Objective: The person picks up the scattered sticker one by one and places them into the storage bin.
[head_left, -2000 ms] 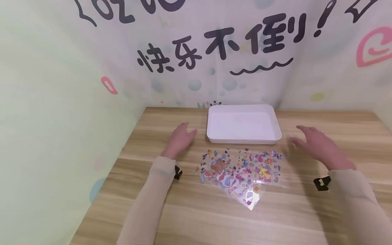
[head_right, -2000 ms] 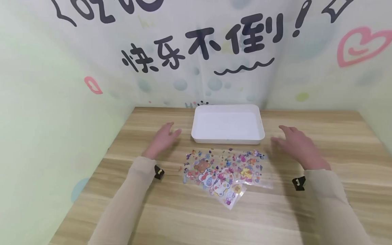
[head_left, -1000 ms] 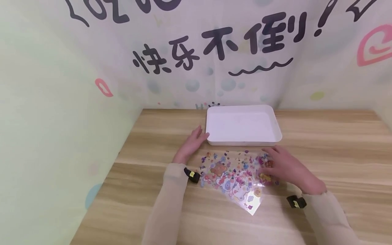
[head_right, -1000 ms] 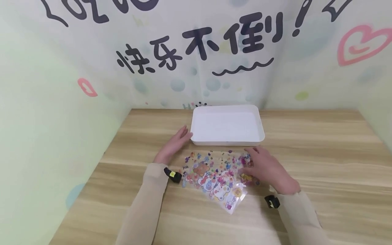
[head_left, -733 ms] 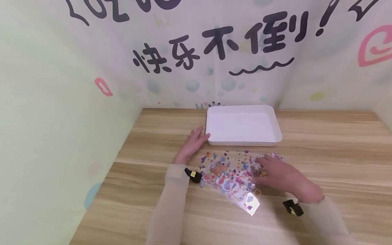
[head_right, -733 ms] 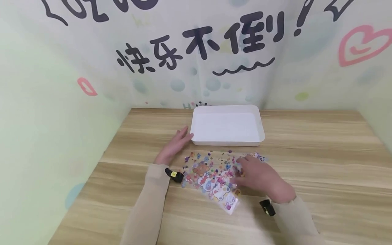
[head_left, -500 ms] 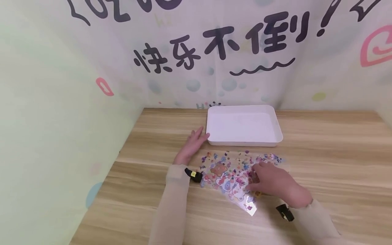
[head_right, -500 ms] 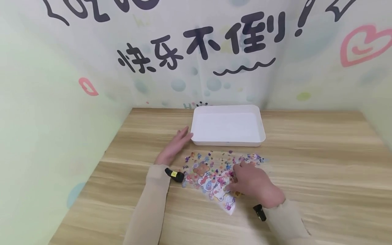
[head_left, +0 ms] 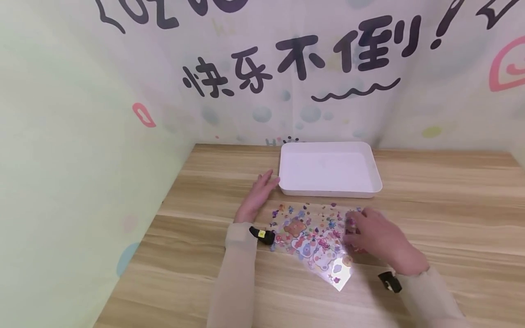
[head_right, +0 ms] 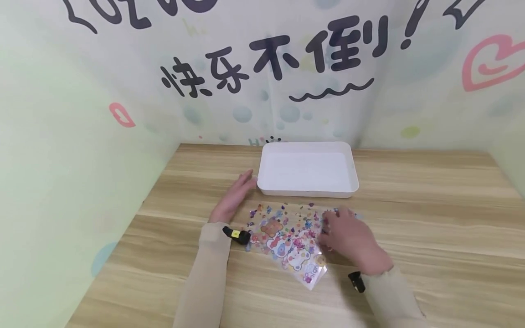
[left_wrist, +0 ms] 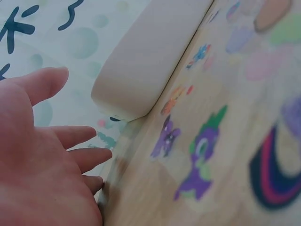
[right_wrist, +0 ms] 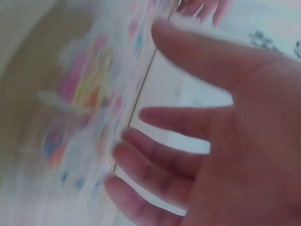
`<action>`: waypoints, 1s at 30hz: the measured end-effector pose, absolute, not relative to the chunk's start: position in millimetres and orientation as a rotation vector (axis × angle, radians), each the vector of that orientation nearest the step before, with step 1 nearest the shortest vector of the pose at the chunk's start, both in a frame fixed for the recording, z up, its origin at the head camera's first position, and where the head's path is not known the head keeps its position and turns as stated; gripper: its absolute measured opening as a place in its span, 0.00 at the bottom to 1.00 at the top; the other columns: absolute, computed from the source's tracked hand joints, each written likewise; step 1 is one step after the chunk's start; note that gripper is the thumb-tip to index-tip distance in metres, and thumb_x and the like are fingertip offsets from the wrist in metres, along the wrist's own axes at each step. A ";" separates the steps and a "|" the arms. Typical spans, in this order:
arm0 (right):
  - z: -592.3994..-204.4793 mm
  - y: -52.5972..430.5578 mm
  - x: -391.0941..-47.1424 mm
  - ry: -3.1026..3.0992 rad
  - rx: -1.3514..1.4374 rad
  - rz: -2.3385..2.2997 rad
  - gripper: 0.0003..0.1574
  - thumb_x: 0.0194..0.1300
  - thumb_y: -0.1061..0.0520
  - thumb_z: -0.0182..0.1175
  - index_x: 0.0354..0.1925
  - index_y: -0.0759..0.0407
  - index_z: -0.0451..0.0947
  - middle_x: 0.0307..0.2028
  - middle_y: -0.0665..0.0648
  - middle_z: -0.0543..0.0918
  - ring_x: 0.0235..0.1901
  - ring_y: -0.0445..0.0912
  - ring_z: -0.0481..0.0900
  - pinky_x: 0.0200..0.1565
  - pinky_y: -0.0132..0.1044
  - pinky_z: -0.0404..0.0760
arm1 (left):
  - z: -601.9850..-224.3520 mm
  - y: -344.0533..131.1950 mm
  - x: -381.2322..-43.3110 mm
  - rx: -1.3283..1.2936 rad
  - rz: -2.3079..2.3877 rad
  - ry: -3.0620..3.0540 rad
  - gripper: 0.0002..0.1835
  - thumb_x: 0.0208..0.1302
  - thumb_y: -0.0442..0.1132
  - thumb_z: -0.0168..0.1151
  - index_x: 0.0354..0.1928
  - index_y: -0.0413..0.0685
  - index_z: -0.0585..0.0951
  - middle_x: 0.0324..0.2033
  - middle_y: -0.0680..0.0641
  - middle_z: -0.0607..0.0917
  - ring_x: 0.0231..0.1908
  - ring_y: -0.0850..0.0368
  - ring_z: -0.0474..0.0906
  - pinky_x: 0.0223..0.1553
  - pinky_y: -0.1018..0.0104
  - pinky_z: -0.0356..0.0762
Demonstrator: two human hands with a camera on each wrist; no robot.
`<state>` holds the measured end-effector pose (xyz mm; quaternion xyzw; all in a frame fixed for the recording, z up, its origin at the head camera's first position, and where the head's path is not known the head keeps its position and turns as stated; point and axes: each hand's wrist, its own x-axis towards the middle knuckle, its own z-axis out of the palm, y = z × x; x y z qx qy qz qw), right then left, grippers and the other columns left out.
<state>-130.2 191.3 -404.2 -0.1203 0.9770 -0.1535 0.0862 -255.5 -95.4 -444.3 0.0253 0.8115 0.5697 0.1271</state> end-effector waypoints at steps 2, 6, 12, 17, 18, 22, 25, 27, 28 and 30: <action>-405.6 202.7 -134.8 2.957 -0.329 -0.465 0.40 0.51 0.40 0.63 0.54 0.63 0.68 0.37 0.62 0.70 0.33 0.53 0.68 0.25 0.43 0.72 | -443.5 -93.7 -254.9 0.067 1.634 2.377 0.36 0.57 0.65 0.47 0.67 0.64 0.55 0.68 0.49 0.43 0.66 0.48 0.28 0.59 0.40 0.25; -409.6 220.6 -141.8 2.990 -0.285 -0.474 0.40 0.53 0.40 0.61 0.55 0.65 0.67 0.45 0.69 0.69 0.41 0.62 0.67 0.34 0.55 0.72 | -442.9 -89.5 -254.5 0.069 1.558 2.445 0.39 0.55 0.67 0.47 0.67 0.61 0.55 0.68 0.49 0.44 0.65 0.45 0.27 0.57 0.37 0.25; -415.8 234.6 -149.7 2.930 -0.259 -0.532 0.50 0.50 0.38 0.63 0.61 0.66 0.60 0.54 0.74 0.62 0.51 0.69 0.59 0.46 0.65 0.62 | -444.4 -84.4 -254.3 0.103 1.427 2.592 0.39 0.57 0.66 0.46 0.67 0.55 0.56 0.67 0.53 0.53 0.66 0.49 0.29 0.61 0.46 0.25; -421.0 239.7 -152.9 2.914 -0.274 -0.612 0.53 0.47 0.45 0.67 0.63 0.67 0.56 0.54 0.75 0.61 0.51 0.69 0.57 0.48 0.64 0.62 | -444.9 -78.9 -254.1 0.073 1.402 2.622 0.37 0.58 0.64 0.48 0.66 0.55 0.58 0.66 0.53 0.55 0.66 0.49 0.29 0.61 0.45 0.25; -421.9 240.4 -153.2 2.914 -0.279 -0.626 0.53 0.46 0.45 0.68 0.63 0.67 0.56 0.53 0.76 0.61 0.51 0.69 0.57 0.47 0.64 0.63 | -445.5 -77.8 -254.3 0.064 1.406 2.620 0.37 0.58 0.64 0.48 0.66 0.56 0.58 0.66 0.53 0.55 0.66 0.49 0.29 0.61 0.44 0.25; -424.6 242.4 -153.3 2.906 -0.291 -0.681 0.52 0.45 0.46 0.69 0.62 0.67 0.58 0.51 0.76 0.63 0.48 0.68 0.59 0.44 0.62 0.65 | -448.8 -75.0 -256.3 0.064 1.401 2.626 0.35 0.59 0.62 0.48 0.66 0.56 0.59 0.66 0.52 0.56 0.66 0.49 0.29 0.61 0.47 0.24; -425.3 242.7 -153.5 2.904 -0.297 -0.706 0.47 0.45 0.47 0.69 0.59 0.66 0.63 0.49 0.75 0.64 0.47 0.67 0.60 0.43 0.61 0.66 | -450.4 -75.4 -257.4 0.081 1.401 2.637 0.35 0.60 0.61 0.48 0.66 0.55 0.59 0.66 0.52 0.56 0.66 0.49 0.29 0.62 0.48 0.24; -425.5 242.3 -154.5 2.906 -0.296 -0.723 0.44 0.44 0.47 0.69 0.55 0.67 0.66 0.47 0.74 0.66 0.46 0.66 0.61 0.41 0.60 0.67 | -450.9 -76.7 -257.7 0.086 1.400 2.642 0.34 0.59 0.61 0.48 0.65 0.54 0.60 0.66 0.51 0.56 0.66 0.49 0.29 0.62 0.47 0.25; -425.7 242.2 -155.1 2.910 -0.298 -0.724 0.42 0.44 0.48 0.69 0.54 0.67 0.67 0.46 0.74 0.66 0.45 0.66 0.61 0.41 0.59 0.67 | -451.2 -77.6 -257.6 0.088 1.405 2.641 0.34 0.59 0.61 0.48 0.65 0.54 0.60 0.66 0.51 0.57 0.66 0.49 0.30 0.62 0.47 0.25; -426.1 242.2 -156.6 2.921 -0.303 -0.720 0.40 0.45 0.48 0.69 0.52 0.67 0.69 0.44 0.74 0.67 0.44 0.65 0.62 0.40 0.58 0.67 | -452.0 -79.4 -257.8 0.094 1.412 2.643 0.34 0.59 0.61 0.48 0.65 0.55 0.61 0.65 0.52 0.57 0.66 0.49 0.30 0.62 0.47 0.26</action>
